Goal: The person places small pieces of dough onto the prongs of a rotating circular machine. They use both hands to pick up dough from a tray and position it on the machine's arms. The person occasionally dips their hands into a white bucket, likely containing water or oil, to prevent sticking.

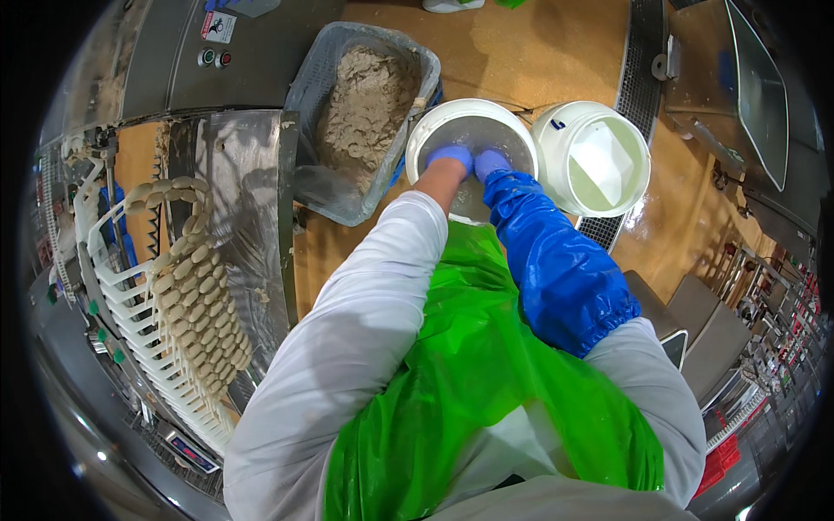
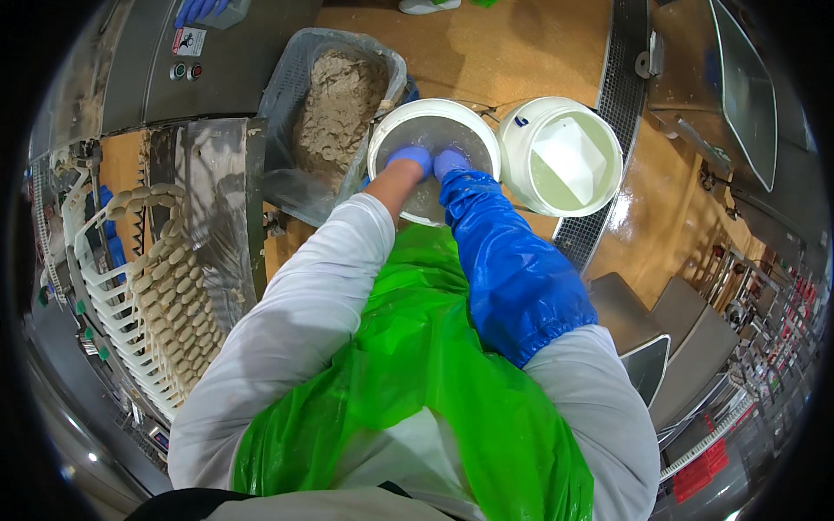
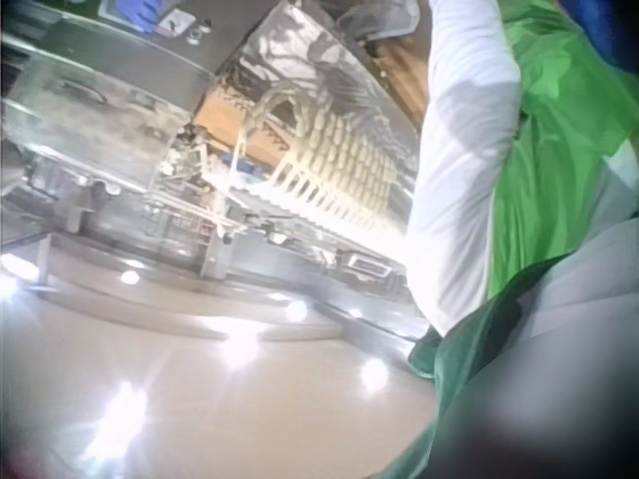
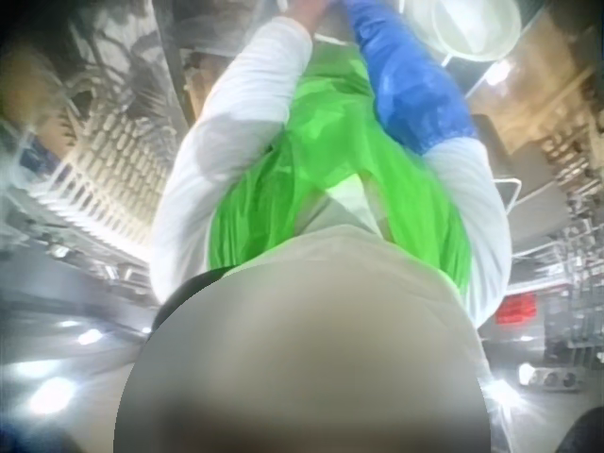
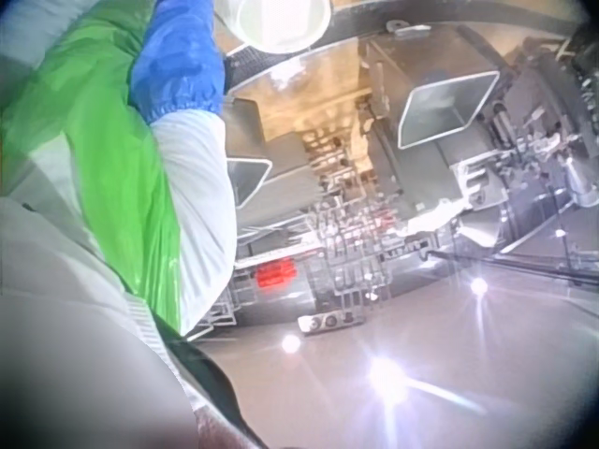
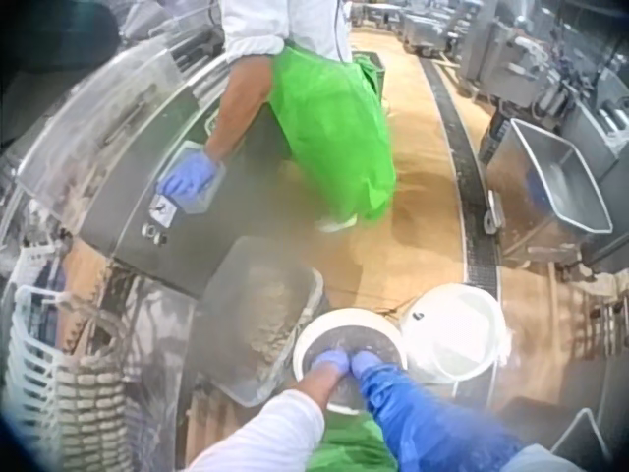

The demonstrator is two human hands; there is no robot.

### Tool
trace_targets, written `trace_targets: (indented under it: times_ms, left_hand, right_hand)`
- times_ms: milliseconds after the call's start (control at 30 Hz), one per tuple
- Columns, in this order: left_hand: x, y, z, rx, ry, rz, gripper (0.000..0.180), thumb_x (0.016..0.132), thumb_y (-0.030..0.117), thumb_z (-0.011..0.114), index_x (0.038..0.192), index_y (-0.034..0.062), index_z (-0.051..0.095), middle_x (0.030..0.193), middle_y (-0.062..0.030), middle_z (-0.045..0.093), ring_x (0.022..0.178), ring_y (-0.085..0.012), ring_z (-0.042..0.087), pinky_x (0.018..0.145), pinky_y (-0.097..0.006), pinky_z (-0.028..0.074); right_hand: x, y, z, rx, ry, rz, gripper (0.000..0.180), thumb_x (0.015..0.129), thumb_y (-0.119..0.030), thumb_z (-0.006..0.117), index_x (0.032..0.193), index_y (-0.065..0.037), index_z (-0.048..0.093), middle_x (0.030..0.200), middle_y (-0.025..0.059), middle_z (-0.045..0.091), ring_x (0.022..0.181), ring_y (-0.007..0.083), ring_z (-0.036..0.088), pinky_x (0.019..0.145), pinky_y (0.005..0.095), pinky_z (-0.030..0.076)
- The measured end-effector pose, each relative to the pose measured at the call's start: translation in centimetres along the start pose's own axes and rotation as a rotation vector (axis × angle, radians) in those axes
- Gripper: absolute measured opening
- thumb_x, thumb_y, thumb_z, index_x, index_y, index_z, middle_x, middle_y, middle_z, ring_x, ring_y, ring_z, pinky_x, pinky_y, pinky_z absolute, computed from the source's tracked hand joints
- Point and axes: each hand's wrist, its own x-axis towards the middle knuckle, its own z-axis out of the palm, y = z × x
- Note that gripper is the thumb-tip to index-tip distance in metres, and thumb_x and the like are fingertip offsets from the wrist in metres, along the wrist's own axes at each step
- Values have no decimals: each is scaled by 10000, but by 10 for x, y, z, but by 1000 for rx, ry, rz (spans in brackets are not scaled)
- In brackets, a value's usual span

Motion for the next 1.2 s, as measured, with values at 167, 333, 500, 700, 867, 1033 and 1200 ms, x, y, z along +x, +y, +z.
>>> trace_targets:
  times_ms: [167,333,500,700,867,1033,1200]
  left_hand:
    - [10,-20,17,6,5,45,458,937,316,461,1332,102,551,1421,-149,475,1274,-341,490,1057,-445,387]
    - [-28,11,-16,204,-95,38,431,956,294,430,1324,114,563,1441,-121,460,1301,-320,469,1078,-440,371]
    - [-51,8,-14,367,-72,219,373,924,304,478,1220,144,640,1270,-126,602,1155,-331,582,979,-430,456]
    - [-131,7,-43,245,102,443,388,936,424,422,1106,177,669,1055,-147,680,950,-365,640,833,-465,505]
    - [-198,-43,-49,-100,393,578,359,923,324,511,1204,124,609,1183,-169,624,1071,-365,589,935,-450,462]
    - [-261,-74,-29,-231,752,737,386,886,183,587,1262,102,563,1265,-165,576,1188,-358,528,1031,-442,405]
    - [-320,-136,-17,-105,862,597,342,882,208,589,1207,102,609,1222,-143,611,1177,-338,543,1035,-434,411]
  right_hand:
    - [-7,5,-2,133,230,-80,403,938,-312,457,1185,-53,643,1181,233,619,1082,377,606,966,451,451]
    - [-27,-6,-31,73,169,-289,421,950,-317,428,1196,-41,630,1239,217,597,1165,381,550,1030,448,397]
    - [-61,-16,-46,-12,271,-465,462,932,-386,439,1132,-25,648,1173,227,627,1111,393,575,1020,440,400]
    - [-55,-1,-53,96,105,-306,369,905,-358,504,1028,-51,667,1045,221,660,1007,410,609,885,451,467]
    - [-103,-36,-68,-78,58,-340,401,920,-405,505,1086,-73,656,1065,200,662,1003,390,616,888,451,471]
    - [-172,-81,-92,-209,-27,-477,470,922,-466,477,1164,-103,653,1173,165,644,1099,349,597,964,438,449]
    - [-195,-114,-95,-635,-18,-589,557,903,-525,483,1245,-105,612,1235,166,617,1142,343,580,1003,433,427]
